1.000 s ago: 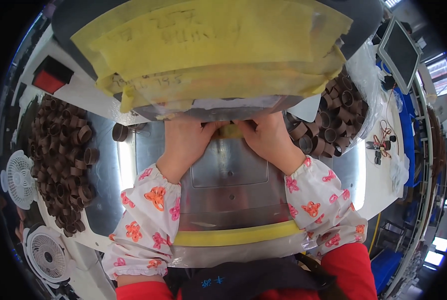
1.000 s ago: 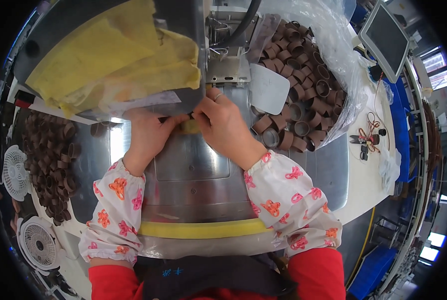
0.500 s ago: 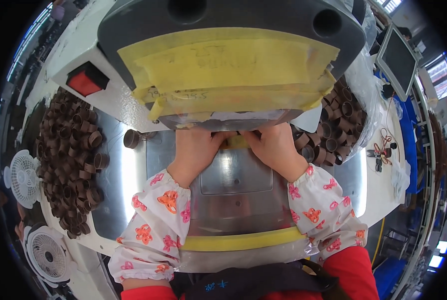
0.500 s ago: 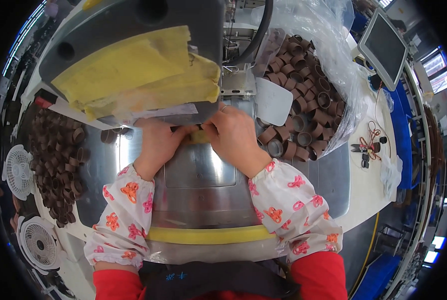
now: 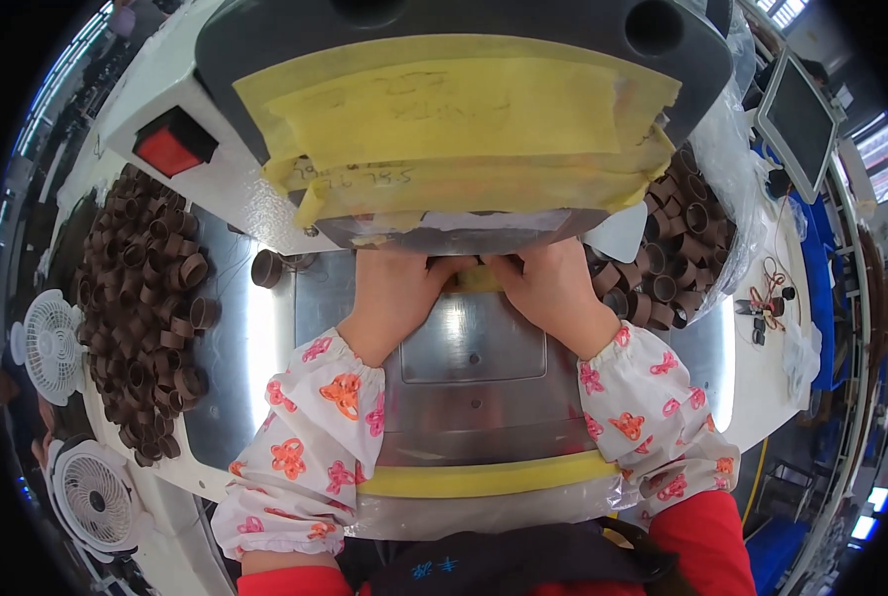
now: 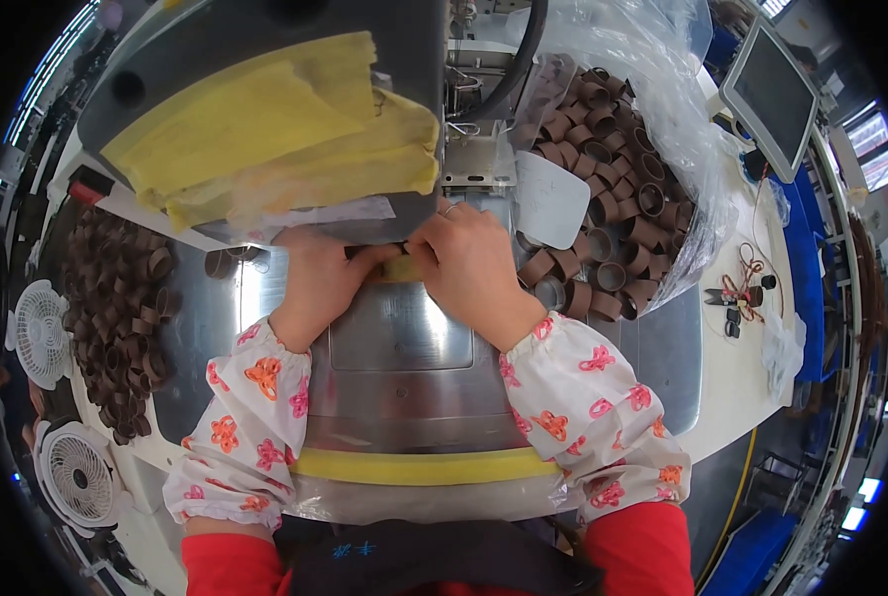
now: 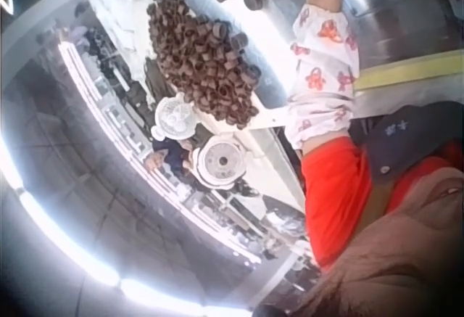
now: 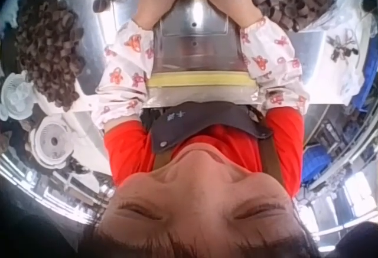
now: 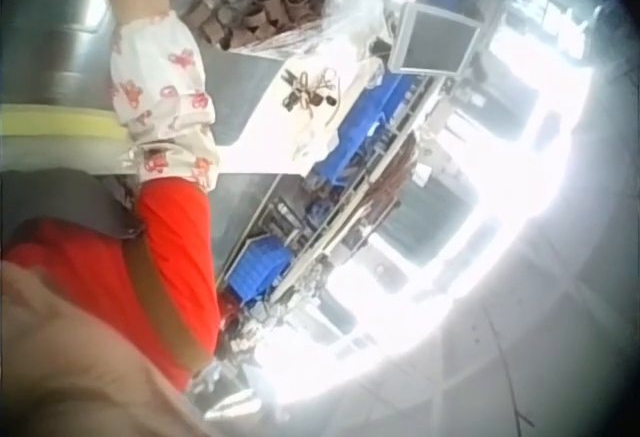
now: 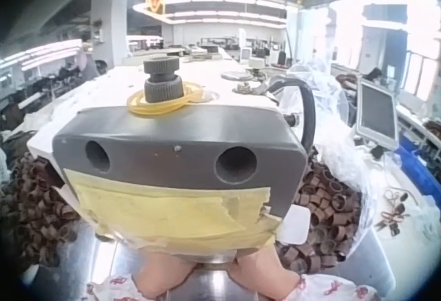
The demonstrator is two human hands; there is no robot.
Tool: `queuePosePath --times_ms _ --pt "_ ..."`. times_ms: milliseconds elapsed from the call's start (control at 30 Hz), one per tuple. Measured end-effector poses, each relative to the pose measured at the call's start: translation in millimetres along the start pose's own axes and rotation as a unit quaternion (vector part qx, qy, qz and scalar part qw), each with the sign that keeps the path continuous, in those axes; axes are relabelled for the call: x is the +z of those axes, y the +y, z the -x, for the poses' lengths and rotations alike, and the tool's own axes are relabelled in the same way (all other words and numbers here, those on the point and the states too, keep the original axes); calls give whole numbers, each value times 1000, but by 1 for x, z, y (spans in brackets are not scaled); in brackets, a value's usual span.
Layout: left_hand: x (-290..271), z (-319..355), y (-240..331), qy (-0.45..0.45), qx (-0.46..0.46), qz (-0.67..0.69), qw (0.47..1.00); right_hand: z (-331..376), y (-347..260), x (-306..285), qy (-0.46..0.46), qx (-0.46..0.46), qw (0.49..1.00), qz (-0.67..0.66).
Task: Manually feeding and positioning small leather loops into an automated assembly or processing machine.
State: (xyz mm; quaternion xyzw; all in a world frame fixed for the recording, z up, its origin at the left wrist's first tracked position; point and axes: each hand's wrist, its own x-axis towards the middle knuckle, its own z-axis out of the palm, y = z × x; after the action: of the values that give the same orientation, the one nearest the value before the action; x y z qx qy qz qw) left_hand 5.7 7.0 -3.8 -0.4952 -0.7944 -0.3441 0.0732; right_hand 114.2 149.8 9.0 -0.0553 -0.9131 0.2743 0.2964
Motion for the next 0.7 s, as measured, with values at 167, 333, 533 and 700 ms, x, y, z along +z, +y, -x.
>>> queuePosePath --times_ms 167,333,533,700 --pt "-9 -1 -3 -17 -21 23 999 0 -1 11 -2 -10 1000 9" --pt "1 -6 0 78 31 34 996 -2 -3 -3 -95 120 988 -7" --pt "2 -5 3 79 42 13 996 6 7 2 -48 78 996 -10" --pt "-1 2 5 9 11 -20 1000 10 4 2 -31 37 998 -34"
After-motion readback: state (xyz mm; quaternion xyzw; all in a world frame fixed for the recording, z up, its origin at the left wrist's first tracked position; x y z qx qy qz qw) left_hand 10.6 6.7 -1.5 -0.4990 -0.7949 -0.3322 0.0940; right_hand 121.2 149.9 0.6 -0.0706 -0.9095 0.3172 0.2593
